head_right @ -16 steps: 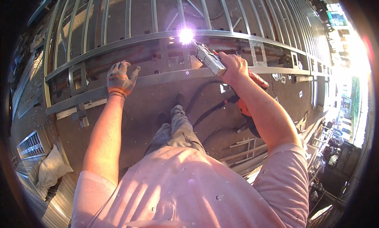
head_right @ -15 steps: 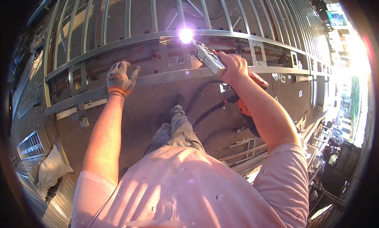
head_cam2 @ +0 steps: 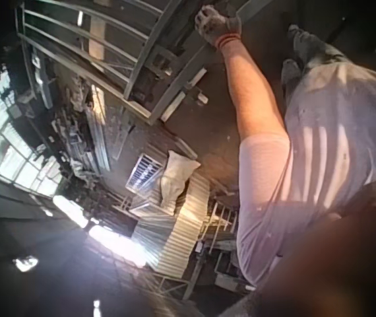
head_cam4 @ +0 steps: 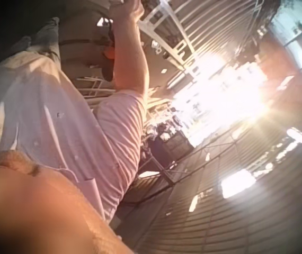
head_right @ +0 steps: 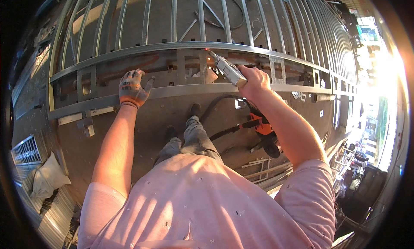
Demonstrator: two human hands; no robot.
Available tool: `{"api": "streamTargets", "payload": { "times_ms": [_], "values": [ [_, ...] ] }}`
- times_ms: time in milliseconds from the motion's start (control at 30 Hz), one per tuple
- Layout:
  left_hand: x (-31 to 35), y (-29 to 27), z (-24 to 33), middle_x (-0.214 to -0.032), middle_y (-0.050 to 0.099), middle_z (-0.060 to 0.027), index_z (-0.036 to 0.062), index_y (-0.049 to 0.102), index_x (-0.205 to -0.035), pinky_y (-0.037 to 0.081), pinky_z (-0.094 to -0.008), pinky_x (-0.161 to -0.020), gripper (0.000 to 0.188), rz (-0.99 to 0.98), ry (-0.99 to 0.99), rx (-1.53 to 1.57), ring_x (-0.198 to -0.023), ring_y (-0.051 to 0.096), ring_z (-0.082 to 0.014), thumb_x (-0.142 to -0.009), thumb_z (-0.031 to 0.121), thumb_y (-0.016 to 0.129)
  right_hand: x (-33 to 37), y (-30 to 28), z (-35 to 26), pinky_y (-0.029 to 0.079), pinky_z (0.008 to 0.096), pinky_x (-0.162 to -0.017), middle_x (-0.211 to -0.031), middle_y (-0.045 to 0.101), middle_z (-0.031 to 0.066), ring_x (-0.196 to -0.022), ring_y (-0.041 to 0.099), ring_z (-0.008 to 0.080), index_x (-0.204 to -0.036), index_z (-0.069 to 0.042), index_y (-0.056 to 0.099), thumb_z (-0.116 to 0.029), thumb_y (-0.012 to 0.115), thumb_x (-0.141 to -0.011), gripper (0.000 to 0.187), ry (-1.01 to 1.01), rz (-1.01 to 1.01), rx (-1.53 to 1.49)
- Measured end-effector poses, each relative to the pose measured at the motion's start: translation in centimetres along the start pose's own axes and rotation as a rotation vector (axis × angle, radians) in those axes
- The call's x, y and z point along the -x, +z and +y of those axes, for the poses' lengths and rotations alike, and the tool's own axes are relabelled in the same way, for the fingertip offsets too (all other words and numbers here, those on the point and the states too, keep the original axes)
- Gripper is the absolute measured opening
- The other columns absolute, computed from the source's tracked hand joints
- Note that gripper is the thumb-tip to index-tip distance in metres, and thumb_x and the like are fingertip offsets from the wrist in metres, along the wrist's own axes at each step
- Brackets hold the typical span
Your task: The person welds joints on a large metal frame using a handheld welding torch. They move along the frame, positioning the torch at intersections and applying welds while wearing gloves. The frame remains on supports throughout the process.
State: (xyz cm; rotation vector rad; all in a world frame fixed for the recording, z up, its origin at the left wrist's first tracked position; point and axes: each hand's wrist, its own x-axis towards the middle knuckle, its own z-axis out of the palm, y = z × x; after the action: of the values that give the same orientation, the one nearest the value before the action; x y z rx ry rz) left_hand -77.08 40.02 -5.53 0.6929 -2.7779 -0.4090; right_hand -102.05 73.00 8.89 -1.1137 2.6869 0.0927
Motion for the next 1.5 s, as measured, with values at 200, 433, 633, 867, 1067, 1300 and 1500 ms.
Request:
{"api": "streamTargets", "payload": {
  "times_ms": [200, 433, 633, 867, 1067, 1300, 1500],
  "values": [
    [0.1, 0.5, -0.4, -0.117, 0.075, -0.0118, 0.0074, 0.075, -0.114, 0.054, -0.0477, -0.106, 0.051, 0.003, -0.011, 0.025, -0.117, 0.068, -0.0341, -0.092, 0.054, 0.075, -1.6, 0.0, 1.8, 0.058, 0.0533, -0.088, -0.099, 0.079, 0.0150, -0.102, 0.074, 0.0416, -0.120, -0.019, 0.071, -0.019, 0.074, -0.083, 0.037, -0.030, -0.095, 0.006],
    [0.4, -0.4, -0.1, -0.112, 0.076, -0.0125, 0.0089, 0.074, -0.109, 0.055, -0.0504, -0.099, 0.039, -0.005, -0.033, 0.061, -0.112, 0.069, -0.0373, -0.087, 0.041, 0.082, -3.4, -0.4, 4.9, 0.059, 0.0542, -0.086, -0.097, 0.078, 0.0163, -0.098, 0.074, 0.0430, -0.121, -0.020, 0.069, -0.027, 0.077, -0.085, 0.037, -0.087, -0.232, -0.080],
    [0.6, -0.6, -0.1, -0.113, 0.075, -0.0132, 0.0099, 0.074, -0.111, 0.054, -0.0512, -0.099, 0.040, -0.021, -0.070, 0.029, -0.110, 0.069, -0.0387, -0.086, 0.040, 0.082, -4.2, -3.4, 9.3, 0.059, 0.0524, -0.085, -0.097, 0.076, 0.0207, -0.099, 0.072, 0.0459, -0.125, -0.014, 0.071, -0.020, 0.077, -0.085, 0.041, -0.181, -0.308, -0.174],
    [0.4, -1.0, 0.0, -0.112, 0.074, -0.0142, 0.0077, 0.073, -0.108, 0.053, -0.0514, -0.100, 0.038, -0.077, -0.087, 0.027, -0.112, 0.068, -0.0381, -0.089, 0.039, 0.081, -9.4, -5.3, 11.2, 0.061, 0.0376, -0.096, -0.116, 0.079, 0.0083, -0.104, 0.075, 0.0215, -0.131, -0.010, 0.074, -0.031, 0.096, -0.083, 0.058, -0.022, -0.903, -0.710],
    [0.5, -1.0, -0.2, -0.113, 0.072, -0.0137, 0.0111, 0.069, -0.113, 0.053, -0.0507, -0.100, 0.035, -0.100, -0.102, -0.003, -0.113, 0.068, -0.0387, -0.089, 0.034, 0.083, -14.8, -2.0, 6.5, 0.057, 0.0353, -0.098, -0.122, 0.077, 0.0066, -0.110, 0.069, 0.0178, -0.138, -0.004, 0.069, -0.019, 0.096, -0.084, 0.062, -0.257, -1.023, -0.869],
    [0.8, -1.1, -0.1, -0.116, 0.072, -0.0095, 0.0142, 0.068, -0.117, 0.052, -0.0490, -0.103, 0.039, -0.143, -0.135, -0.070, -0.114, 0.068, -0.0350, -0.087, 0.033, 0.084, -17.3, 1.3, 3.4, 0.057, 0.0372, -0.093, -0.114, 0.078, 0.0080, -0.102, 0.071, 0.0202, -0.132, -0.006, 0.074, -0.016, 0.098, -0.073, 0.064, -0.278, -1.117, -0.807],
    [0.7, -1.5, 0.2, -0.122, 0.073, -0.0127, 0.0150, 0.068, -0.121, 0.051, -0.0528, -0.106, 0.042, -0.169, -0.176, -0.034, -0.119, 0.067, -0.0411, -0.085, 0.029, 0.085, -17.7, 2.5, 2.9, 0.058, 0.0368, -0.091, -0.114, 0.078, 0.0085, -0.102, 0.071, 0.0207, -0.133, -0.006, 0.073, -0.018, 0.095, -0.075, 0.063, -0.198, -1.298, -0.638]
  ]
}}
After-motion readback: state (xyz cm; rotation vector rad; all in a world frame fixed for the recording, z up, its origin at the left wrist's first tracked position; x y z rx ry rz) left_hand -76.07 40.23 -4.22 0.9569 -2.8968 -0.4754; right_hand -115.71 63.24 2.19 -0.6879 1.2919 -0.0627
